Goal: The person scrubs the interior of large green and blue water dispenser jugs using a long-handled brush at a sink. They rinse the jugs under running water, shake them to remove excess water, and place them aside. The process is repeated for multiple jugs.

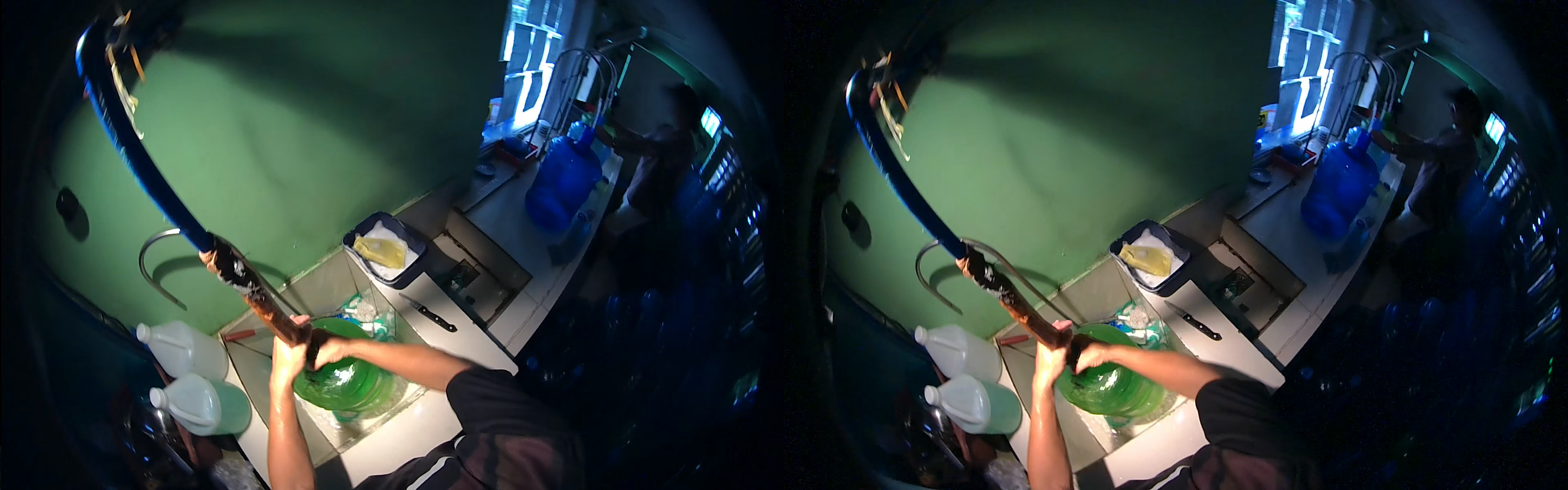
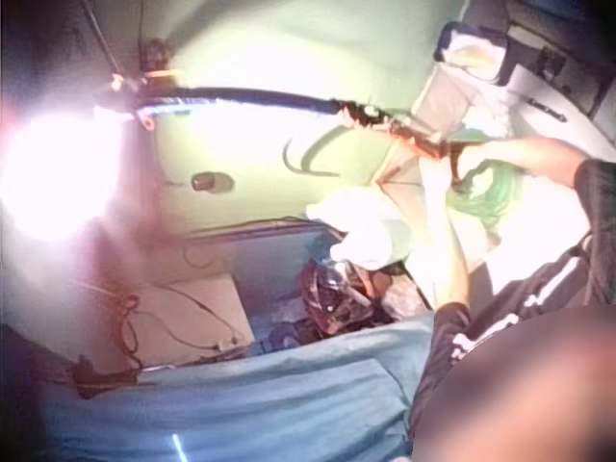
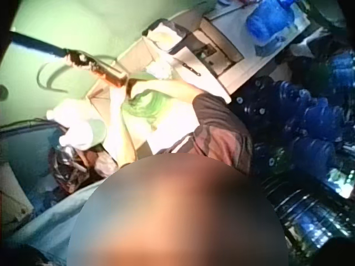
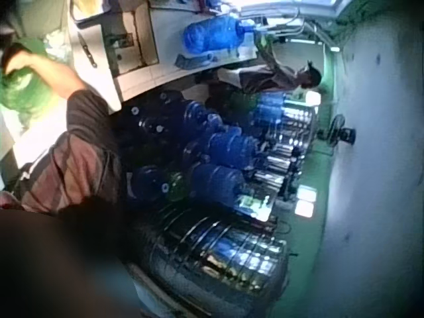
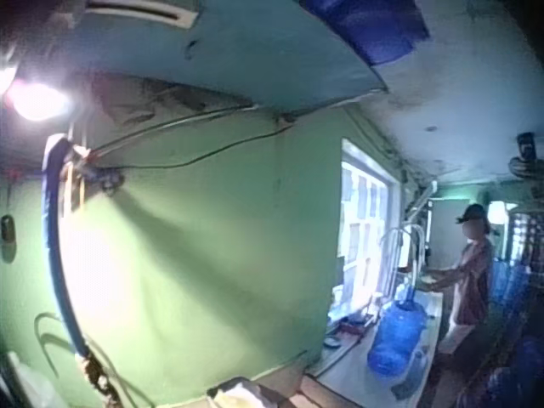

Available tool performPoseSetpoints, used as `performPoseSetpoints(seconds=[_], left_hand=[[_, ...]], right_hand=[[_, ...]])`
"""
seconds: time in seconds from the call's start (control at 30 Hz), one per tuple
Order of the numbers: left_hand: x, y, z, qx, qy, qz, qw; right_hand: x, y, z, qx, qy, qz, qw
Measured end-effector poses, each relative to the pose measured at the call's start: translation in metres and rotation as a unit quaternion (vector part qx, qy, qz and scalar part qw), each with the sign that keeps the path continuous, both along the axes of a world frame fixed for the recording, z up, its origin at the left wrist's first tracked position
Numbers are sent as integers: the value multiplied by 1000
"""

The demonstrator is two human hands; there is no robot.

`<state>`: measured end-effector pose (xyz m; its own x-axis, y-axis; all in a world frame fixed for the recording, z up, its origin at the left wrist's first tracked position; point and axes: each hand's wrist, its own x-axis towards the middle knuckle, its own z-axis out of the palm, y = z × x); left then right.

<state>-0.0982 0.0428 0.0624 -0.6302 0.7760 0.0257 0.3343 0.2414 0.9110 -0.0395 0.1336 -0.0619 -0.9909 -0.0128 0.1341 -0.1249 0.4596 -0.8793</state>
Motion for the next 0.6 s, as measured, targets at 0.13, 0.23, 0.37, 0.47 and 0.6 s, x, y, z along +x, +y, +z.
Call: performPoseSetpoints(seconds=[0.13,0.23,0.37,0.47,0.6], left_hand=[[3,-8,-10,18,88,10,996],[2,-13,-19,34,-82,45,995],[5,-19,-27,73,3,7,997],[10,-19,-26,68,29,31,997],[4,-18,8,110,24,-42,993]], right_hand=[[12,-7,35,-23,134,-212,968],[16,-12,43,-38,-107,123,986],[22,-17,29,-185,114,-314,924],[22,-8,30,54,3,-112,992],[7,8,71,-93,179,-129,971]])
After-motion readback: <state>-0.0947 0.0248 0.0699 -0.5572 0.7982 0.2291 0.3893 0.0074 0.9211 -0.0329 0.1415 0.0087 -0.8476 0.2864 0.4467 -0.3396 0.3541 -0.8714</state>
